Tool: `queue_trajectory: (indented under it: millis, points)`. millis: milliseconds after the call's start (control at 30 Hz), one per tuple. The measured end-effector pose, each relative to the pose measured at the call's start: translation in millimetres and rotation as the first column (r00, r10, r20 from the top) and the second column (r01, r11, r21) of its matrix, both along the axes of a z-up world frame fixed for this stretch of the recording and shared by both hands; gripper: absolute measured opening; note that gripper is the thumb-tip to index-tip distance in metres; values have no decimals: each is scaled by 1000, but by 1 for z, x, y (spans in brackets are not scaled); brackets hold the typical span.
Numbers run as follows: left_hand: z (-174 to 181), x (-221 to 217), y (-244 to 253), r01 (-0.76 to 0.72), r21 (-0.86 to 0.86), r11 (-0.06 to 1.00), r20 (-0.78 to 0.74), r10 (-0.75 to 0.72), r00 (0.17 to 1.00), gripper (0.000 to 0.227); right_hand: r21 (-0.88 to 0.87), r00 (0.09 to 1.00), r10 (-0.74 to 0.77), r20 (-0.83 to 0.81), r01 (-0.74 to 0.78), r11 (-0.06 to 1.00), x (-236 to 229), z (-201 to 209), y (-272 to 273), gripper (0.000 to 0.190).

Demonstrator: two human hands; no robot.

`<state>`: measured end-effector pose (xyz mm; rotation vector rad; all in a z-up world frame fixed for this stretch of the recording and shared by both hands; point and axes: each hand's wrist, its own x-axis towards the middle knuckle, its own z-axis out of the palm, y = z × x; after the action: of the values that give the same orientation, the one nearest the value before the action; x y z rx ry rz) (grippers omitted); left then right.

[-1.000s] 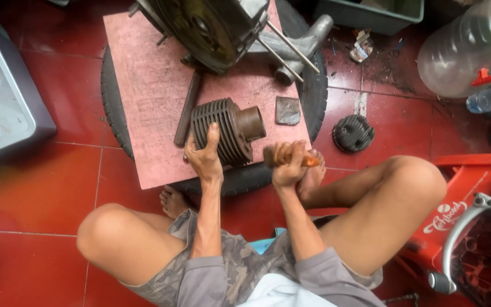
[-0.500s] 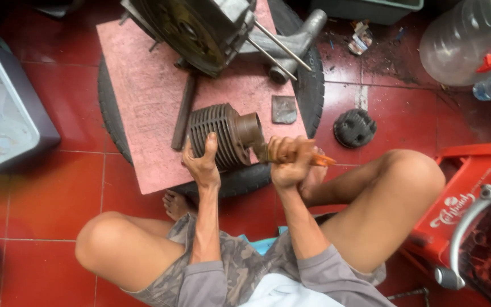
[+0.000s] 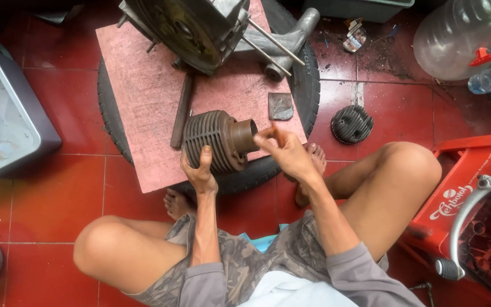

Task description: Cleaning a motorcycle cylinder block using a brush, sandpaper, and a scraper to remove dirt and carbon deposits.

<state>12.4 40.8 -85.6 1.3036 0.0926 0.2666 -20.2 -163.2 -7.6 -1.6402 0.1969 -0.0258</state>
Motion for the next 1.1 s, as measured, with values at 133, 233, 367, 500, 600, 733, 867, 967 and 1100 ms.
queue_trajectory:
  millis: [133,233,367,500,600,733,867,967,1100]
  points:
    - [-13,3,0,-88,-156,984,-147,65,987,20,22,988,102,112,-105,994,-6,-1,7,9]
    - [8,4,-6,-298,-203,933,-430,189,883,90,44,974,173,148,-181,983,-10,13,16,26]
    - [72,1,-16,-254,-597,761,-488,-93,868,41,-222,909,320,266,-265,938,-11,40,13,33]
    - [34,-4,-20,-114,-743,659,-313,-192,930,52,-273,888,371,272,-299,915,-21,71,8,29]
    - [44,-7,-25,-25,-757,653,-221,-220,950,53,-243,919,333,211,-281,928,-32,90,11,27]
    - [40,-8,-23,55,-747,663,-146,-244,959,40,-364,973,228,18,-206,908,-27,111,3,32]
    - [40,1,-20,112,-271,956,-2,-117,993,40,-284,967,24,-253,-98,954,-3,96,-17,31]
    - [79,4,-24,85,-42,995,60,-83,995,38,-62,953,-5,-304,-14,998,11,93,-14,41]
    - [65,15,-24,-20,146,989,104,5,995,41,116,949,-86,-304,127,985,22,62,-12,43]
